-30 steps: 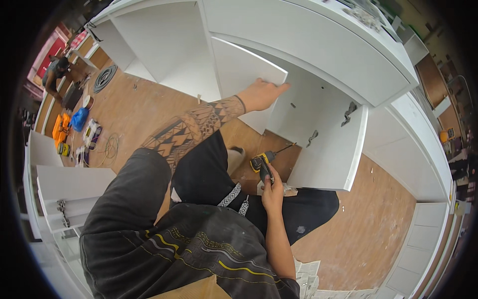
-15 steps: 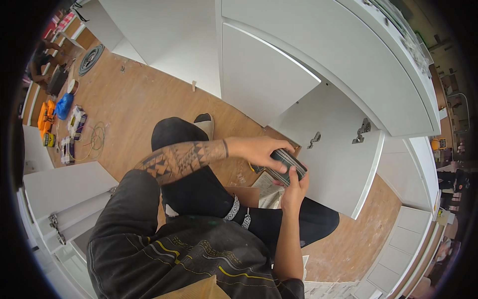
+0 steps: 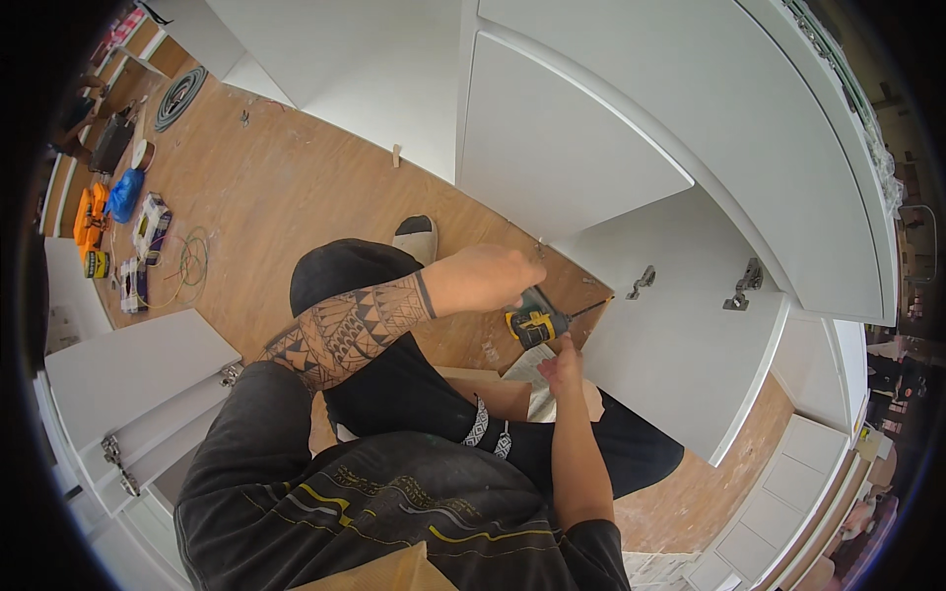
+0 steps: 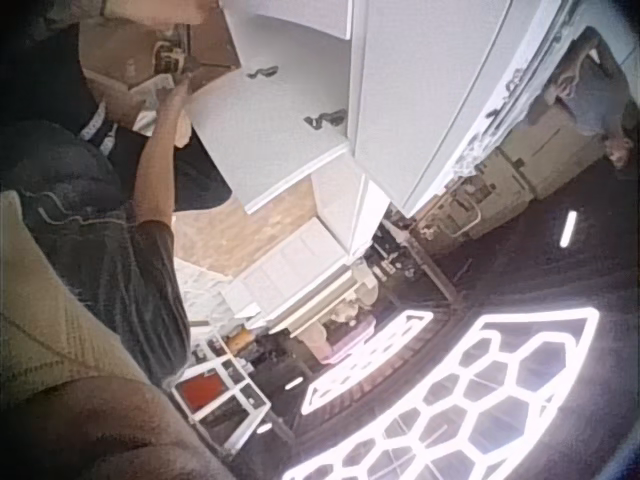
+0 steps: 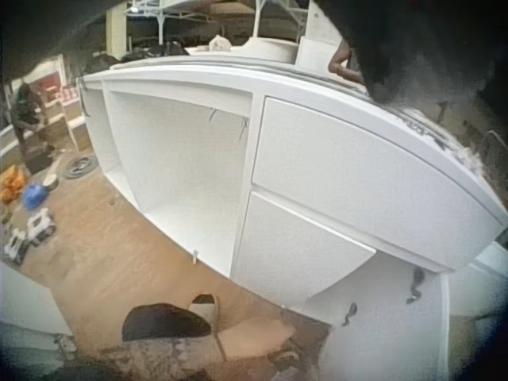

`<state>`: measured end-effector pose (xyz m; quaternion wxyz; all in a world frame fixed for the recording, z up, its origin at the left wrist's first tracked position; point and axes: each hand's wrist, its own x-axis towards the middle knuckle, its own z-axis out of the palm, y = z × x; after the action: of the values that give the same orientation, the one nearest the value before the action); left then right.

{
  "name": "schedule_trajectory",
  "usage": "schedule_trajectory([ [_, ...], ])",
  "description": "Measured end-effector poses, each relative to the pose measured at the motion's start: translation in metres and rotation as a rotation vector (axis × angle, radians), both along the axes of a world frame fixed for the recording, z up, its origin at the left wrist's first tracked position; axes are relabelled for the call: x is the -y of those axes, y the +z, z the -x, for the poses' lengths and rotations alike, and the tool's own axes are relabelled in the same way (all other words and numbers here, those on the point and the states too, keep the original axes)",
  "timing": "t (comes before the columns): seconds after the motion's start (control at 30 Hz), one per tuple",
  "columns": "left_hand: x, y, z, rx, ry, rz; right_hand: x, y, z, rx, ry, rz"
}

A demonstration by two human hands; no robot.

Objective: Installing and adjusting hinges on white cabinet doors using a power drill.

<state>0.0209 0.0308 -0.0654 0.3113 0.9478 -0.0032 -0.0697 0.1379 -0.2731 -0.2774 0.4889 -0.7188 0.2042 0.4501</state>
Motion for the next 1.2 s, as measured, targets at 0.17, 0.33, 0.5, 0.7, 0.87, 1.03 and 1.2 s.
schedule_trajectory([
  [0.17,0.013,-0.009,0.001,-0.107,-0.099,-0.011,-0.025,0.001,0.006,-0.017,-0.019,-0.021],
  [0.33,-0.004,0.044,0.008,0.064,-0.133,0.187,-0.037,-0.009,0.010,0.009,0.156,-0.060],
  [0.5,-0.013,0.156,0.019,0.222,0.150,0.555,-0.029,-0.035,0.005,-0.055,0.087,-0.233],
  [0.7,-0.018,0.178,0.023,0.541,0.380,0.682,-0.025,-0.039,0.010,0.035,0.125,-0.206],
  [0.87,-0.050,0.108,0.104,0.805,0.702,1.015,-0.055,-0.073,0.035,0.524,0.168,0.139],
  [1.03,-0.045,0.052,0.110,0.497,0.612,1.189,-0.043,0.054,0.052,0.473,0.247,0.070],
  [1.2,-0.007,0.050,0.052,0.351,0.550,1.421,-0.028,0.121,0.047,0.373,0.175,-0.023],
])
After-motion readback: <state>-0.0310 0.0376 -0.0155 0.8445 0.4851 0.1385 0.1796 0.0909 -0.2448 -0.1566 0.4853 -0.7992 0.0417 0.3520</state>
